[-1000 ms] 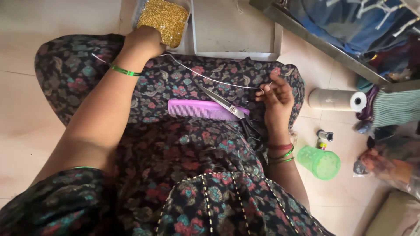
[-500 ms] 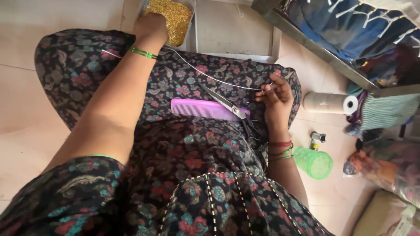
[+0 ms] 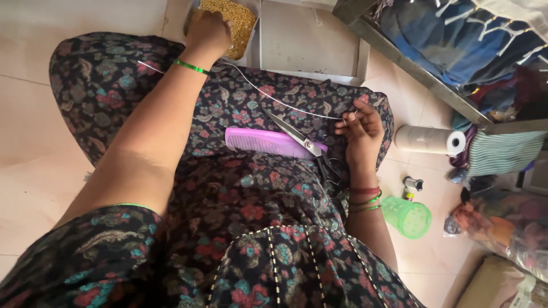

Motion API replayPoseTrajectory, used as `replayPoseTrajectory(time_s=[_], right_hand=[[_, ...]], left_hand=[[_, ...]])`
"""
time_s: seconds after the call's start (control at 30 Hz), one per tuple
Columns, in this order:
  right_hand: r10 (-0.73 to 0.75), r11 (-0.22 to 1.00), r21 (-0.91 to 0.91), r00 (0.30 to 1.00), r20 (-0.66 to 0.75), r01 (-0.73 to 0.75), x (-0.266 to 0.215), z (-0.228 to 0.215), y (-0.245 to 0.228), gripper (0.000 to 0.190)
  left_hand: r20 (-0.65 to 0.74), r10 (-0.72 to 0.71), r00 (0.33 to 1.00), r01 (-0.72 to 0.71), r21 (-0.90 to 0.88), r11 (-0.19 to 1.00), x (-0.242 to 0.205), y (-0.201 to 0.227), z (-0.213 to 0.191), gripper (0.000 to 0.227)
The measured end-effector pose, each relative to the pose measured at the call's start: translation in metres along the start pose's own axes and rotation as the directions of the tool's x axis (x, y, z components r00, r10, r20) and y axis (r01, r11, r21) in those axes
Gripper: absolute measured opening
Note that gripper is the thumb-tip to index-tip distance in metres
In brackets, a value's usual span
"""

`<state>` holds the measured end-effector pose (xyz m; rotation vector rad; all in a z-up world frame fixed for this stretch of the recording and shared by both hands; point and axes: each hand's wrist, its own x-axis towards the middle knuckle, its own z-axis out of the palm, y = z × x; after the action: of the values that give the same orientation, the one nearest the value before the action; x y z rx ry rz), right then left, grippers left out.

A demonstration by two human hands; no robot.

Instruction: The recorder is sewing beads onto the edge of a white fabric or garment while sitting on the floor.

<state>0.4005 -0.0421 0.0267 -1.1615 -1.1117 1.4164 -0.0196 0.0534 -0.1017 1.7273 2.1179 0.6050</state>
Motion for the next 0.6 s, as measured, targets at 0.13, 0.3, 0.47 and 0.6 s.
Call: replayPoseTrajectory(time_s=[0.13, 0.3, 0.47, 0.6], right_hand=[[-0.013, 1.0, 0.021, 1.0, 0.015, 0.013, 0.001, 0.0, 0.002, 0.032], [-0.021, 1.0, 0.011, 1.0, 0.006, 0.021, 0.0, 0.0, 0.002, 0.031], [-0.008, 1.0, 0.006, 1.0, -0.001, 0.008, 0.0, 0.0, 0.002, 0.031], [-0.003, 1.0, -0.001, 1.0, -0.003, 0.003, 0.003, -0.002, 0.003, 0.03]], left_hand=[[-0.028, -0.075, 0.997, 0.073, -0.067, 0.995, 0.0, -0.005, 0.005, 0.036], [0.036, -0.064, 0.997, 0.065, -0.055, 0.996, -0.004, 0.007, -0.011, 0.035], [0.223, -0.068, 0.972, 0.067, 0.015, 0.998, -0.015, 0.027, -0.034, 0.014], [0.1, 0.035, 0.994, -0.017, -0.175, 0.984, -0.026, 0.041, -0.044, 0.021]])
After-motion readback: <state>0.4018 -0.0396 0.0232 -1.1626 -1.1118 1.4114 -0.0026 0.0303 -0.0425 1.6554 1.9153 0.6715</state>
